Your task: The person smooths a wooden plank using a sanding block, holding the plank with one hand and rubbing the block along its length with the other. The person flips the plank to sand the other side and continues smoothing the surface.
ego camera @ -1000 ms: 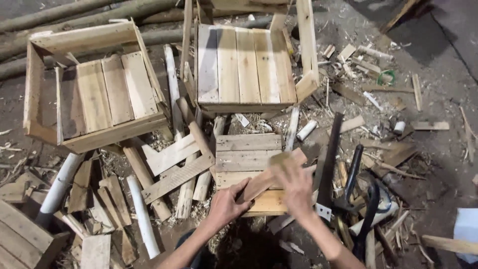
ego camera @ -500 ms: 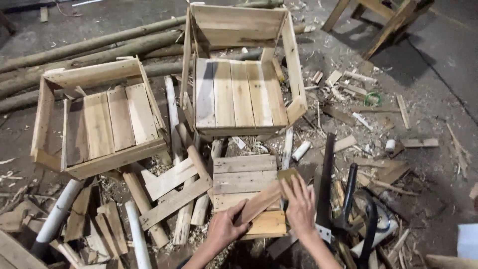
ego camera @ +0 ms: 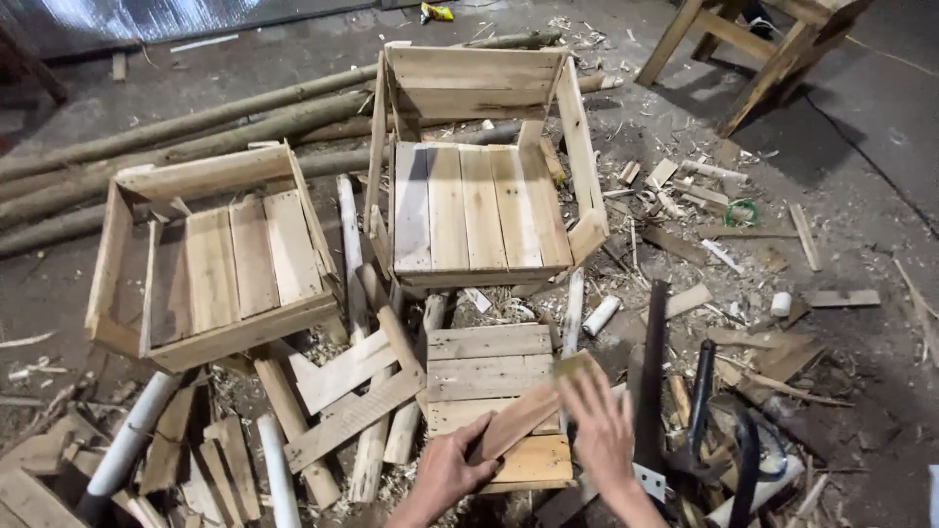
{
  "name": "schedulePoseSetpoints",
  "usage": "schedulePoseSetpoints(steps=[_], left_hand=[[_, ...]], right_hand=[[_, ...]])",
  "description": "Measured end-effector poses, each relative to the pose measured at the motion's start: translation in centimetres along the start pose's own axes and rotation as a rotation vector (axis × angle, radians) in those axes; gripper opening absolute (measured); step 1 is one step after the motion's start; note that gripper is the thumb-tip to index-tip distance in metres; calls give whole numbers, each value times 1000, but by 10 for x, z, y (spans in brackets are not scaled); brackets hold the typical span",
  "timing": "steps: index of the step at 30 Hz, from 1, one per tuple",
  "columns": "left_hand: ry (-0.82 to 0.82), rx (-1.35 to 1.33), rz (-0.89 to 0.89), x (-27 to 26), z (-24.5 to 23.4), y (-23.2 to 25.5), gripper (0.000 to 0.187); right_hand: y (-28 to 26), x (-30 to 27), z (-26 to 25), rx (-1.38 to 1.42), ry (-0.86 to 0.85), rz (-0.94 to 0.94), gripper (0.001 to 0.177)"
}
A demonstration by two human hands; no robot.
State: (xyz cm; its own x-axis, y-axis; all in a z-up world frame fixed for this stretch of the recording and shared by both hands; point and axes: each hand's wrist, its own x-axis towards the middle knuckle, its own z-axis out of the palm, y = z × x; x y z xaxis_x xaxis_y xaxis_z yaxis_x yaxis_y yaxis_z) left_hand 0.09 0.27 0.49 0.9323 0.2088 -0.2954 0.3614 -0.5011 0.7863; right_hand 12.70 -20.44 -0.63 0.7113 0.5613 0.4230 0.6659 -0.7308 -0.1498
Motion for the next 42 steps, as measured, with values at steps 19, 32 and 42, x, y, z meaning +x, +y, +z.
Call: schedulePoseSetpoints(steps=[19, 32, 42], left_hand=[[-52, 6, -10, 2, 7, -4, 70], [-29, -10, 66, -1, -3, 6, 68], [-64, 55, -84, -8, -14, 25, 68]], right_hand=[[-1, 5, 3, -53, -22, 54, 83], [-46, 29, -44, 120, -112, -131, 75], [-49, 22, -45, -81, -221, -133, 71]])
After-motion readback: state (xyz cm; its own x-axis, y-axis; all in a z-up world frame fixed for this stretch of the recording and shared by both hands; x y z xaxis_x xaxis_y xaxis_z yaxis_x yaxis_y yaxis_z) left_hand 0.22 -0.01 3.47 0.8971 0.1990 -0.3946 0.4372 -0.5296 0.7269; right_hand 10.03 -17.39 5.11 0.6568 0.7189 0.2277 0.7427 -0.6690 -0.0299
